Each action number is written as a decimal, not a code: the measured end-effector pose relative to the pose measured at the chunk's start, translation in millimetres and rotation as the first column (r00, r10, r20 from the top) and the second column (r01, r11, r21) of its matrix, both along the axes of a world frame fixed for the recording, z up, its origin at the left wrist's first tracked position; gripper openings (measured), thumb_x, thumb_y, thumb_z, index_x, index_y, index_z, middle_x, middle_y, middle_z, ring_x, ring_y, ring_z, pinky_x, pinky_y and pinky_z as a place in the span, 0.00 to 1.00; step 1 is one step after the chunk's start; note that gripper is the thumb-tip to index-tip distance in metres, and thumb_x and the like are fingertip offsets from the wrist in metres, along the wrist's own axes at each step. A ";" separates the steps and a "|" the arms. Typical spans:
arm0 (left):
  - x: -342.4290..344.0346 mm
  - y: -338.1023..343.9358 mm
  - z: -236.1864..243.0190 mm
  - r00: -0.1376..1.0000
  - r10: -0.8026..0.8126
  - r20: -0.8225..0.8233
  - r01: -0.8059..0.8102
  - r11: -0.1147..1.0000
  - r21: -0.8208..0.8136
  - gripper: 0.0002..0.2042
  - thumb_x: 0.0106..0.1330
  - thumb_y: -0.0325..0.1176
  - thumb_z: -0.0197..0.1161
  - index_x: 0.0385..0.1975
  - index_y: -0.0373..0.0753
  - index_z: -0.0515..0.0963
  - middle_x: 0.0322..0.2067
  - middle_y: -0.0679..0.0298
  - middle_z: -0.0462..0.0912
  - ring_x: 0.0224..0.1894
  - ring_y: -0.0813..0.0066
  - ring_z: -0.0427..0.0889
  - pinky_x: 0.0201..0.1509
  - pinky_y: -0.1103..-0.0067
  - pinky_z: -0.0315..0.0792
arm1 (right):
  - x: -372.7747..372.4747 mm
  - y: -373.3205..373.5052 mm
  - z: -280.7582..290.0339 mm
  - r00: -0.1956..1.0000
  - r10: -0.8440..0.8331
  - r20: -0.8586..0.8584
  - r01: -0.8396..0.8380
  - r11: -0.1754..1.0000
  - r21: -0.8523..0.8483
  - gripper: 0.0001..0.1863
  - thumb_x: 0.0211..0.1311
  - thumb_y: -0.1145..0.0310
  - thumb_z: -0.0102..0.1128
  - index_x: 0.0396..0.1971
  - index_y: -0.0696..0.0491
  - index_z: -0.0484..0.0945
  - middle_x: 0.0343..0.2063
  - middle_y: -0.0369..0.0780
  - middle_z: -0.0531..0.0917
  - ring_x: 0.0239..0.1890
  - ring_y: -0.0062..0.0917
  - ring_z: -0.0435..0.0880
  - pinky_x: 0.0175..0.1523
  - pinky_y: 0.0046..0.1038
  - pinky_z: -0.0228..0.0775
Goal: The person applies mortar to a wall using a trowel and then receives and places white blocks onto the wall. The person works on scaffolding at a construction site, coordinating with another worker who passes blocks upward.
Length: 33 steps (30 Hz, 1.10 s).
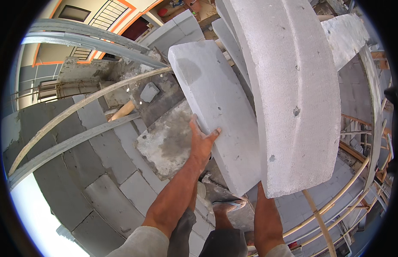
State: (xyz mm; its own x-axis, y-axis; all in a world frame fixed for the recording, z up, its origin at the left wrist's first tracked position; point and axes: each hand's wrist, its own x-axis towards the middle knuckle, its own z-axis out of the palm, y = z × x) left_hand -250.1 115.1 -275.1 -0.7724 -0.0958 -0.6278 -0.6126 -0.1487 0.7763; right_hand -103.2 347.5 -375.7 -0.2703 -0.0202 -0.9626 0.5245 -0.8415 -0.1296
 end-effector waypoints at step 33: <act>116.8 -25.7 -129.4 0.970 -0.228 -0.085 0.188 0.923 -0.336 0.40 0.61 0.54 0.60 0.68 0.37 0.56 0.67 0.41 0.52 0.72 0.43 0.44 0.73 0.54 0.36 | 79.2 41.1 -64.6 0.959 -0.084 -0.269 0.127 0.981 0.147 0.36 0.71 0.41 0.35 0.67 0.54 0.58 0.64 0.44 0.67 0.65 0.39 0.65 0.68 0.45 0.55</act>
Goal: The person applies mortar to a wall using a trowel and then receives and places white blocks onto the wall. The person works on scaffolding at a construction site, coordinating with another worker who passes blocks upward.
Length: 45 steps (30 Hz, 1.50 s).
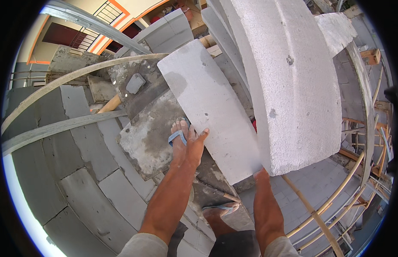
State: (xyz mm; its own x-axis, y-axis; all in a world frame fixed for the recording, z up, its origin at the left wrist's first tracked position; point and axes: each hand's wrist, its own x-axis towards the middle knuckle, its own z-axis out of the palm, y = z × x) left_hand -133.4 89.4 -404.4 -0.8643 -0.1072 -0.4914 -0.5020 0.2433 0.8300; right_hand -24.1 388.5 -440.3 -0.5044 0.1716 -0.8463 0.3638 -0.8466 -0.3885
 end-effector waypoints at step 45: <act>-109.7 207.0 260.7 0.989 0.148 0.024 -0.147 0.928 0.343 0.31 0.69 0.47 0.55 0.64 0.31 0.60 0.57 0.54 0.70 0.58 0.60 0.72 0.61 0.68 0.67 | 142.0 143.4 144.2 0.505 -0.032 0.863 -0.859 -0.114 0.499 0.69 0.38 0.48 0.79 0.72 0.52 0.36 0.70 0.55 0.43 0.72 0.52 0.43 0.72 0.50 0.42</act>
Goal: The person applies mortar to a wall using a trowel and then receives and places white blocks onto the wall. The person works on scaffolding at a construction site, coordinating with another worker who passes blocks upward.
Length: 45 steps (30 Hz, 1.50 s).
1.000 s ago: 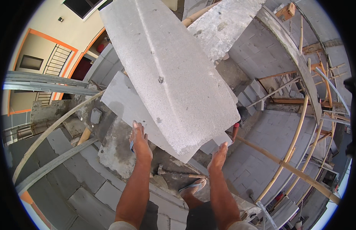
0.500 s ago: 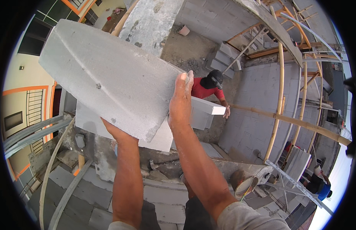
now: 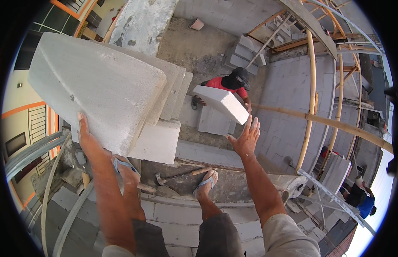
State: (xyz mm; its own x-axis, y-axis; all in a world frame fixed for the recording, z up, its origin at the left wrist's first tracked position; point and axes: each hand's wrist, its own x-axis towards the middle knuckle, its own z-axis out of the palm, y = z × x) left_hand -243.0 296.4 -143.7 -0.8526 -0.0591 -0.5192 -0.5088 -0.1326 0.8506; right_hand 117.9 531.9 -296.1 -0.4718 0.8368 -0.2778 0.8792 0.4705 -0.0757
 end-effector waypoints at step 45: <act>263.7 -142.4 -91.1 0.623 -0.217 0.751 0.679 0.628 -0.381 0.43 0.64 0.71 0.37 0.48 0.29 0.78 0.49 0.34 0.76 0.56 0.39 0.72 0.61 0.62 0.64 | 50.3 -65.3 467.2 0.756 -0.654 -0.011 0.487 0.574 -0.659 0.44 0.33 0.62 0.73 0.55 0.60 0.64 0.45 0.44 0.74 0.49 0.36 0.74 0.56 0.35 0.66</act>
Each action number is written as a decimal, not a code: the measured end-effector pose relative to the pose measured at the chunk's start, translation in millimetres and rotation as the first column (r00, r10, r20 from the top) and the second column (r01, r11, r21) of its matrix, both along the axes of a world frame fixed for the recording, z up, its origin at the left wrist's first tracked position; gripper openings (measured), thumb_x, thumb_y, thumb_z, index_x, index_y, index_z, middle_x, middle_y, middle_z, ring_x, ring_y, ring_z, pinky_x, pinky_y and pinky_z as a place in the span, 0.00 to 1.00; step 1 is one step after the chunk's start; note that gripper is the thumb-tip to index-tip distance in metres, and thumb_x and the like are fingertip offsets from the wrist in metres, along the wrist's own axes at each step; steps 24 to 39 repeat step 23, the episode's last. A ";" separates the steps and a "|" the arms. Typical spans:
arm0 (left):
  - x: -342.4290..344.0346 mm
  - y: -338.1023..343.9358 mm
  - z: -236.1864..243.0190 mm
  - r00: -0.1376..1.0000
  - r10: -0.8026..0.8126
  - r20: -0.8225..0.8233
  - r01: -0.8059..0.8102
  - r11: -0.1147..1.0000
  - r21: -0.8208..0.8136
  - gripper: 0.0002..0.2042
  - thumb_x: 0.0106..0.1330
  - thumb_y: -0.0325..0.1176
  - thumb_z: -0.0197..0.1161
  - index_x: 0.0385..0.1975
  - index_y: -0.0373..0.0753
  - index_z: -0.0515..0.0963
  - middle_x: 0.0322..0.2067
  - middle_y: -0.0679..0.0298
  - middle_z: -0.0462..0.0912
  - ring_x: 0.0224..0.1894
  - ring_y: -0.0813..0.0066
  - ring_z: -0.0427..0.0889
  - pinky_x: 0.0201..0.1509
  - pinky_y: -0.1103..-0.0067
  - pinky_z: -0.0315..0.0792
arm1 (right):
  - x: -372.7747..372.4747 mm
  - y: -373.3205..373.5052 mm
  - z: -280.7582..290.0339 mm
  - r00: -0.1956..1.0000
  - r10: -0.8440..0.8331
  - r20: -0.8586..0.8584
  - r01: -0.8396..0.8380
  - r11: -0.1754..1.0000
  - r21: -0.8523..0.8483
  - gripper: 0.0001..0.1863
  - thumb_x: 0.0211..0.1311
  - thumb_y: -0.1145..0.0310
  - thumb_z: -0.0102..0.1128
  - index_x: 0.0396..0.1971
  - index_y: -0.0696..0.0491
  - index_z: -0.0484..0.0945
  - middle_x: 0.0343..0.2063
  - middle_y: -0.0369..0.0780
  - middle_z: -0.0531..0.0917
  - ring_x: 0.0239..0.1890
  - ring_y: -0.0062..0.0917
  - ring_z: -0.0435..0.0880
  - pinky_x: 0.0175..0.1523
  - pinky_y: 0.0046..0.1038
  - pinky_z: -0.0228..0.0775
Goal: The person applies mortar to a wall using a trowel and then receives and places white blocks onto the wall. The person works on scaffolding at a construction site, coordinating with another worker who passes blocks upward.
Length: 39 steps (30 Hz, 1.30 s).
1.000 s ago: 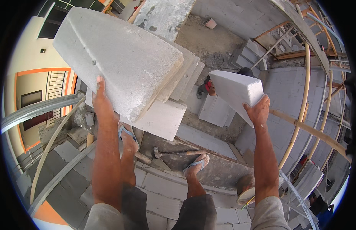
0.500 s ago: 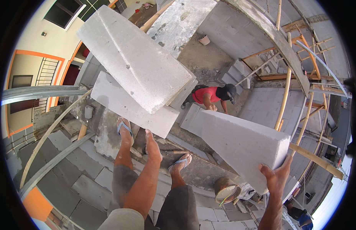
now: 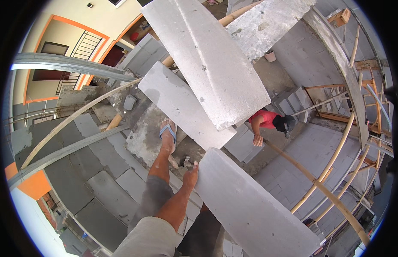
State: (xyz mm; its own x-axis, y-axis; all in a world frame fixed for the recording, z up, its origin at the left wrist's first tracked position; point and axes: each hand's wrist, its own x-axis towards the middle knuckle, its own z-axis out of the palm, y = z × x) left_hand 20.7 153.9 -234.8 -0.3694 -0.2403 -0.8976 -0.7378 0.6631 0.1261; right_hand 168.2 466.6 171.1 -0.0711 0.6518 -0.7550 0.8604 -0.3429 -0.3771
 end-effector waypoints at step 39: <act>-506.7 -166.5 -54.5 0.670 -0.252 -0.698 -0.019 0.934 -0.356 0.41 0.62 0.73 0.39 0.54 0.42 0.78 0.52 0.44 0.77 0.60 0.44 0.71 0.66 0.62 0.61 | -172.3 -117.1 -477.7 0.893 -0.149 -0.425 -0.111 0.842 -0.528 0.45 0.50 0.54 0.72 0.65 0.55 0.59 0.56 0.43 0.74 0.59 0.33 0.73 0.66 0.39 0.61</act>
